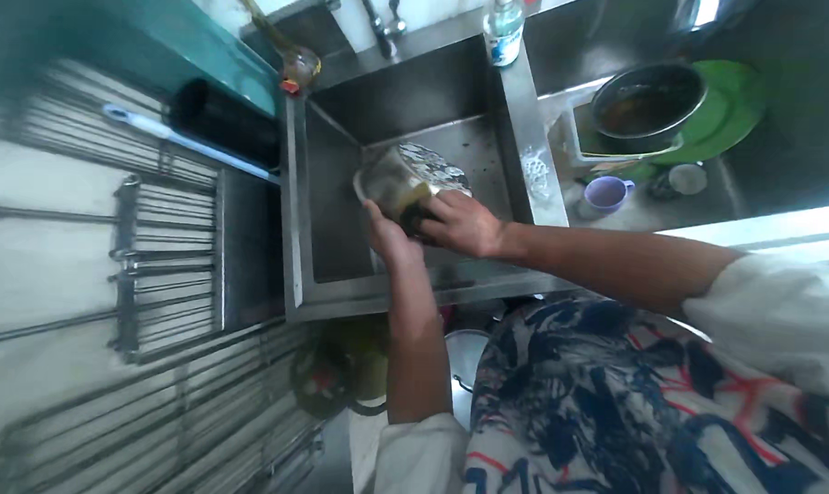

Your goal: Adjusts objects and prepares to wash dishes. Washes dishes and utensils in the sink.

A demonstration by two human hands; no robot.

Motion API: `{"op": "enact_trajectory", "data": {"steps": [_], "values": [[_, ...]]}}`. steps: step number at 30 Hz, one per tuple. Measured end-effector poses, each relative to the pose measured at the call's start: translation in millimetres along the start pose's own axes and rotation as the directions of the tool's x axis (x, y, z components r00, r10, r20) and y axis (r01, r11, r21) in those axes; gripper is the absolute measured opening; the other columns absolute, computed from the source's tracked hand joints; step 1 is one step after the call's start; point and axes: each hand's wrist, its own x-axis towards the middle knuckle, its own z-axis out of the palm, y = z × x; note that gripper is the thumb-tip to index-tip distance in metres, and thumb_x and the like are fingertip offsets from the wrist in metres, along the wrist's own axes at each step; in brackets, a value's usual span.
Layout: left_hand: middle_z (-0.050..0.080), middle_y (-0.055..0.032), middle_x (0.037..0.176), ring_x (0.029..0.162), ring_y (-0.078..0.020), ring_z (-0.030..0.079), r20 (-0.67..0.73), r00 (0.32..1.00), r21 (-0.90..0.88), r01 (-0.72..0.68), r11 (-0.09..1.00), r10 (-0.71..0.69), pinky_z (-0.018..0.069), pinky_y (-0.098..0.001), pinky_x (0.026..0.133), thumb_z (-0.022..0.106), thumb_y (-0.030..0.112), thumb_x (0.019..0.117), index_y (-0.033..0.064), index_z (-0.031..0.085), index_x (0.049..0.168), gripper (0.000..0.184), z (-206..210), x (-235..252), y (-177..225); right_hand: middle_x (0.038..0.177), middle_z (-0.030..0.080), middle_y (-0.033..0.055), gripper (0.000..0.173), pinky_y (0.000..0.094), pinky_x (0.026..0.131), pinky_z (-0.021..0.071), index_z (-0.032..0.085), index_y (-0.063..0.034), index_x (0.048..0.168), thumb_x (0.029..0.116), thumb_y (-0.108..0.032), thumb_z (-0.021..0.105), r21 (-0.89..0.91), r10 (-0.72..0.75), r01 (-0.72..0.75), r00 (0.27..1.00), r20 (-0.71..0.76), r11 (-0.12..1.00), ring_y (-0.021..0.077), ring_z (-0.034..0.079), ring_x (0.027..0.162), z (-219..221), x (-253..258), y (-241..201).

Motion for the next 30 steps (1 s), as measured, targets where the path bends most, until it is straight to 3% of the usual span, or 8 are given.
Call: {"op": "enact_trajectory", "data": {"steps": [4, 9, 14, 19, 22, 26, 28, 30], "values": [[0.065, -0.0140, 0.114, 0.101, -0.0235, 0.066, -0.032, 0.999, 0.025, 0.014, 1.000, -0.013, 0.0564, -0.0466, 0.087, 0.035, 0.042, 0.1120, 0.0026, 0.057, 0.129, 0.048, 0, 2, -3, 0.117, 0.071, 0.0173, 0.017, 0.0495, 0.079, 0.0583, 0.076, -0.0099, 0.105, 0.0877, -0.007, 0.072, -0.034, -0.056, 0.055, 0.998, -0.009, 0.998, 0.0375, 0.069, 0.099, 0, -1, 8], [0.067, -0.0045, 0.093, 0.086, -0.0140, 0.067, 0.182, 0.964, -0.086, -0.181, 0.980, 0.194, 0.0589, -0.0378, 0.079, 0.031, 0.025, 0.1124, 0.0054, 0.061, 0.113, 0.035, 2, 0, -16, 0.131, 0.063, 0.0195, 0.021, 0.0523, 0.100, 0.0505, 0.074, -0.0054, 0.112, 0.1012, -0.014, 0.058, -0.002, 0.135, -0.137, 0.972, 0.191, 0.991, 0.0395, 0.059, 0.122, -24, 80, 6], [0.067, -0.0116, 0.102, 0.091, -0.0237, 0.068, 0.004, 1.000, -0.214, -0.023, 0.977, 0.025, 0.0586, -0.0474, 0.077, 0.035, 0.036, 0.1105, 0.0050, 0.058, 0.118, 0.040, 3, 8, 8, 0.121, 0.069, 0.0173, 0.012, 0.0487, 0.088, 0.0567, 0.074, -0.0092, 0.104, 0.0947, -0.010, 0.067, -0.061, -0.089, 0.085, 0.994, -0.059, 0.994, 0.0369, 0.067, 0.107, -13, 45, 7], [0.060, -0.0154, 0.129, 0.117, -0.0277, 0.062, -0.020, 0.999, -0.265, 0.033, 0.964, -0.039, 0.0539, -0.0532, 0.096, 0.030, 0.040, 0.1127, 0.0062, 0.049, 0.138, 0.046, 1, 4, 14, 0.120, 0.064, 0.0277, 0.020, 0.0541, 0.096, 0.0537, 0.070, 0.0017, 0.109, 0.0945, -0.008, 0.060, 0.242, 0.444, -0.379, 0.830, -0.338, 0.893, 0.0441, 0.063, 0.113, -1, 12, 19], [0.061, -0.0147, 0.129, 0.117, -0.0274, 0.062, -0.029, 0.998, -0.254, 0.043, 0.966, -0.052, 0.0540, -0.0524, 0.095, 0.033, 0.041, 0.1120, 0.0076, 0.050, 0.138, 0.046, -9, 4, 7, 0.132, 0.057, 0.0281, 0.030, 0.0495, 0.105, 0.0495, 0.062, 0.0056, 0.126, 0.1050, -0.010, 0.048, 0.468, 0.770, -0.654, 0.631, -0.097, 0.595, 0.0398, 0.057, 0.124, -17, 35, 63], [0.063, -0.0142, 0.125, 0.114, -0.0263, 0.063, 0.018, 0.997, -0.219, 0.072, 0.973, -0.070, 0.0547, -0.0510, 0.093, 0.036, 0.037, 0.1115, 0.0070, 0.053, 0.136, 0.042, -17, -11, 1, 0.122, 0.063, 0.0171, 0.031, 0.0410, 0.091, 0.0519, 0.059, -0.0018, 0.130, 0.1128, -0.019, 0.040, 0.635, 0.798, -0.760, 0.464, 0.384, 0.136, 0.0223, 0.062, 0.106, -33, 56, 120], [0.065, -0.0138, 0.123, 0.113, -0.0251, 0.065, 0.057, 0.997, -0.207, 0.055, 0.977, -0.045, 0.0559, -0.0499, 0.091, 0.036, 0.038, 0.1118, 0.0072, 0.054, 0.134, 0.042, -19, -15, -1, 0.119, 0.064, 0.0147, 0.033, 0.0400, 0.089, 0.0516, 0.061, -0.0040, 0.130, 0.1135, -0.021, 0.038, 0.610, 0.744, -0.788, 0.459, 0.486, 0.087, 0.0196, 0.062, 0.102, -41, 68, 129], [0.067, -0.0125, 0.118, 0.108, -0.0235, 0.067, 0.066, 0.998, -0.170, 0.026, 0.985, -0.014, 0.0575, -0.0481, 0.089, 0.035, 0.038, 0.1121, 0.0070, 0.056, 0.131, 0.042, -19, -15, -2, 0.117, 0.065, 0.0147, 0.032, 0.0397, 0.091, 0.0521, 0.064, -0.0022, 0.126, 0.1126, -0.018, 0.040, 0.584, 0.680, -0.770, 0.573, 0.457, 0.257, 0.0192, 0.063, 0.102, -48, 82, 131]]}}
